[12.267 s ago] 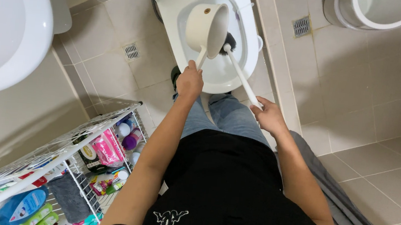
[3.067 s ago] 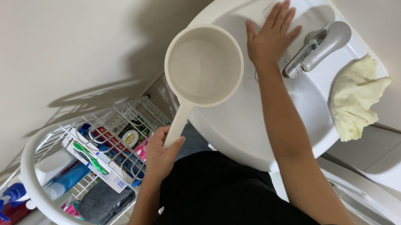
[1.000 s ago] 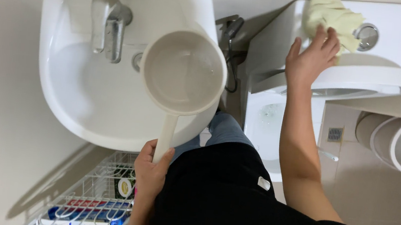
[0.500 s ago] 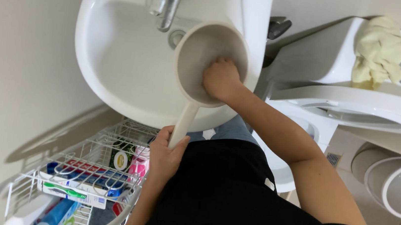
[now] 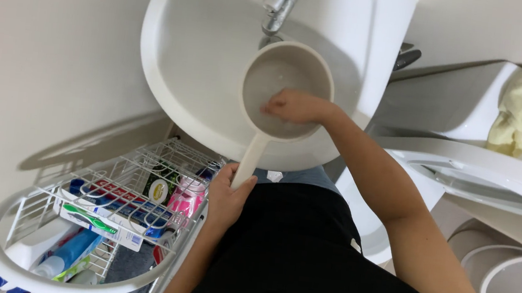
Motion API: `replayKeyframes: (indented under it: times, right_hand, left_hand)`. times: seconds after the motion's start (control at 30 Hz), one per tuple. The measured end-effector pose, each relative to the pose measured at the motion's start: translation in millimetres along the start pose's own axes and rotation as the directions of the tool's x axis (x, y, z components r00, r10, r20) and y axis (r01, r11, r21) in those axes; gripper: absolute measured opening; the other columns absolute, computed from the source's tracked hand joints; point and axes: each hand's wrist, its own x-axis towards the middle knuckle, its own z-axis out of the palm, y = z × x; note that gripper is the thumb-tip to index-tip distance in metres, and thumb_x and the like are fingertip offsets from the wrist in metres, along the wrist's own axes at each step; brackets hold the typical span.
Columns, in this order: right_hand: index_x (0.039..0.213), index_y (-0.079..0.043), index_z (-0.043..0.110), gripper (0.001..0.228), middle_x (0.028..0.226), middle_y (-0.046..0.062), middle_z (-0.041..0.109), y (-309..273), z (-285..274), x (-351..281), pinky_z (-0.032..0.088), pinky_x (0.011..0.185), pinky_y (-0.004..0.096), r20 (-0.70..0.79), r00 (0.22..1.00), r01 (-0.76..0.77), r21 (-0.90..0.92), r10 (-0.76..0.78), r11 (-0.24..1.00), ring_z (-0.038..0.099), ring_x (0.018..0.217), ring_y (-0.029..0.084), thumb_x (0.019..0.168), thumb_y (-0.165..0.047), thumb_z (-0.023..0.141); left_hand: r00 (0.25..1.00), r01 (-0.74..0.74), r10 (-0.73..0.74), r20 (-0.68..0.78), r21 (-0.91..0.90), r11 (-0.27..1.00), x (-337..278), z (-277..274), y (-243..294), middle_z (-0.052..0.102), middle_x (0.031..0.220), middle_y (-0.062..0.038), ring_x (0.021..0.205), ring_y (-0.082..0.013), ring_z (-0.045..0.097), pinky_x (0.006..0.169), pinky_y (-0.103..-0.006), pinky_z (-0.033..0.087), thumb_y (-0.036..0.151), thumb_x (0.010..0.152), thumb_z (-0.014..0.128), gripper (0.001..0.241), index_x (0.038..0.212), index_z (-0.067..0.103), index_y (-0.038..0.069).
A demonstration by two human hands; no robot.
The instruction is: The person scrubs the inside of a toilet bowl using a toilet brush. They then rinse the brush and a small white bowl under a sink faucet.
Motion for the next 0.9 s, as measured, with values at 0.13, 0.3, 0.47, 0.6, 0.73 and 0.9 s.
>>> replayKeyframes:
  times: [0.13, 0.3, 0.47, 0.6, 0.73, 0.9]
  right_hand:
    - [0.088, -0.015, 0.066, 0.027, 0.071, -0.003, 0.053, -21, -26, 16, 0.044, 0.066, 0.032, -0.416, 0.872, 0.351, 0.165, -0.258, 0.922, 0.048, 0.066, 0.012, 0.108, -0.029, 0.053]
    - [0.123, 0.002, 0.068, 0.027, 0.127, 0.009, 0.065, -33, -35, 50, 0.041, 0.11, 0.044, -0.452, 0.393, 0.224, -0.797, -0.8, 0.561, 0.056, 0.113, 0.029, 0.096, 0.002, 0.07]
    - [0.147, -0.009, 0.056, 0.044, 0.152, 0.002, 0.054, -5, -51, 62, 0.02, 0.127, 0.05, -0.508, 0.561, 0.093, -0.746, -0.654, 0.659, 0.045, 0.14, 0.026, 0.107, -0.027, 0.057]
    - [0.147, 0.0, 0.05, 0.047, 0.153, 0.012, 0.05, -15, -17, 68, 0.024, 0.125, 0.059, -0.607, 0.478, 0.065, -0.697, -0.635, 0.714, 0.038, 0.146, 0.039, 0.101, -0.001, 0.061]
    - [0.134, -0.006, 0.07, 0.04, 0.149, -0.001, 0.058, 0, -31, 66, 0.03, 0.126, 0.046, -0.514, 0.388, 0.028, -0.823, -0.765, 0.567, 0.047, 0.143, 0.023, 0.096, 0.003, 0.076]
    - [0.155, -0.001, 0.046, 0.065, 0.162, 0.014, 0.037, -17, -45, 55, 0.016, 0.125, 0.056, -0.6, 0.622, -0.091, -0.693, -0.502, 0.715, 0.021, 0.152, 0.032, 0.103, -0.027, 0.076]
  left_hand:
    - [0.998, 0.017, -0.023, -0.061, -0.106, 0.994, 0, -9, -6, 0.068, 0.068, -0.008, 0.063, -0.0178, 0.062, 0.057, -0.0295, 0.047, 0.022, 0.079, 0.083, 0.028, 0.099, 0.072, 0.006]
    - [0.991, -0.109, 0.107, -0.086, -0.02, 0.994, 2, -26, -20, 0.071, 0.085, -0.009, 0.07, -0.0162, 0.062, 0.067, -0.0295, 0.051, 0.018, 0.084, 0.072, 0.031, 0.108, 0.067, 0.0]
    - [0.993, -0.061, 0.051, -0.111, -0.09, 0.994, 3, -39, -20, 0.069, 0.083, -0.007, 0.069, -0.0138, 0.059, 0.065, -0.0279, 0.049, 0.016, 0.084, 0.072, 0.03, 0.109, 0.066, 0.0]
    - [0.993, -0.021, 0.009, -0.12, -0.096, 0.995, 5, -45, -18, 0.07, 0.083, -0.008, 0.067, -0.0145, 0.058, 0.063, -0.0285, 0.049, 0.019, 0.084, 0.071, 0.033, 0.109, 0.067, 0.0]
    - [0.993, 0.02, -0.041, -0.109, -0.186, 0.982, 19, -47, -29, 0.065, 0.076, -0.007, 0.057, -0.0129, 0.054, 0.052, -0.0267, 0.046, 0.017, 0.084, 0.072, 0.033, 0.111, 0.066, -0.001]
    - [0.994, 0.034, -0.053, -0.099, -0.192, 0.981, 34, -46, -40, 0.066, 0.075, -0.008, 0.055, -0.0133, 0.053, 0.052, -0.0272, 0.045, 0.015, 0.083, 0.073, 0.028, 0.104, 0.066, -0.002]
